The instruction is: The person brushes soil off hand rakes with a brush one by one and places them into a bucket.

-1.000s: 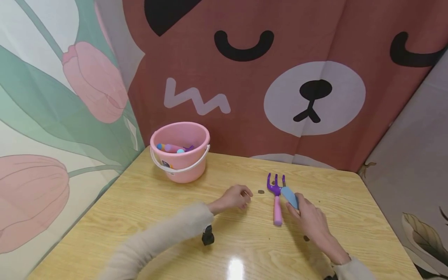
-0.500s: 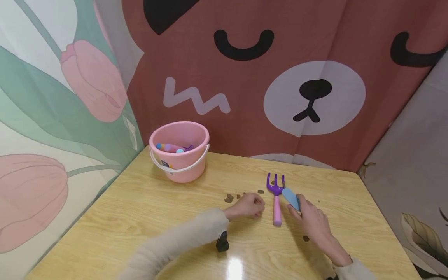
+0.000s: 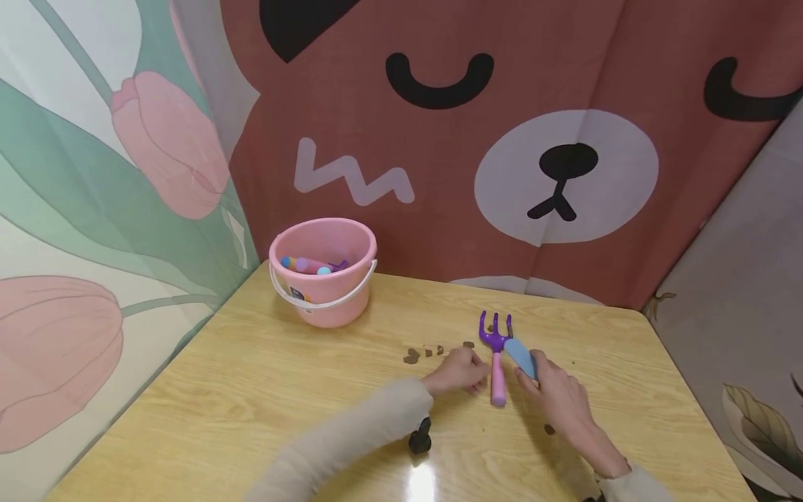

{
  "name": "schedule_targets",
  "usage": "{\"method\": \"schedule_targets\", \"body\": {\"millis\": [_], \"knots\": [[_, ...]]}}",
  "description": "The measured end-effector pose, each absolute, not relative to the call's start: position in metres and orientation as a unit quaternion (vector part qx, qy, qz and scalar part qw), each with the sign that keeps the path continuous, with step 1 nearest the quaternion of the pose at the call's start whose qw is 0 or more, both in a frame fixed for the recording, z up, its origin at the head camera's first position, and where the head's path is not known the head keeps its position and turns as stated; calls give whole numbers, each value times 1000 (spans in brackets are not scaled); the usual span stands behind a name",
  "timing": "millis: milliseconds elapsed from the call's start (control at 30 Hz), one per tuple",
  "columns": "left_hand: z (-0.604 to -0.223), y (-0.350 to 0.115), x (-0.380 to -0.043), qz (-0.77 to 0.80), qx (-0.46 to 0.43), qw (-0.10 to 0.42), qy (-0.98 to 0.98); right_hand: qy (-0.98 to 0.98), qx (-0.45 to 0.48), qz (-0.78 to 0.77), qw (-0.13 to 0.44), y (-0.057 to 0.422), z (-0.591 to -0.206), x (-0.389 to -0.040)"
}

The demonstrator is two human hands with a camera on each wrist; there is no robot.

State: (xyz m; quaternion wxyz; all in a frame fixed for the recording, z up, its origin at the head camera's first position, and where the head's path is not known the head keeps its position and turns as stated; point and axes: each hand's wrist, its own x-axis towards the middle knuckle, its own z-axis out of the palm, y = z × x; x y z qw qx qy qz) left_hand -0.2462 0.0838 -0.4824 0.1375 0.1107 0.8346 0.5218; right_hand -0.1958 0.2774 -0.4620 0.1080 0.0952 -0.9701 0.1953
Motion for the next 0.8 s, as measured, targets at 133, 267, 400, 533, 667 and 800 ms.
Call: {"method": "schedule_targets", "body": {"millis": [133,267,400,533,667,800], "knots": [[-486,91,-248,467,106,127,869,-969,97,197,111,277,-463,-196],[-488,95,-248,440,98,124,884,-969,96,199,113,276,-463,-196],[-486,98,-247,419,102,124,894,-969,95,199,110,277,-462,-196],[-485,100,-244,411,97,132,897,-971,93,195,106,277,-462,-195],[-482,103,-242,390,98,133,906,-971,91,194,102,276,-461,-196],[-478,103,-241,372,93,131,914,-971,92,194,104,276,-461,-196]]}}
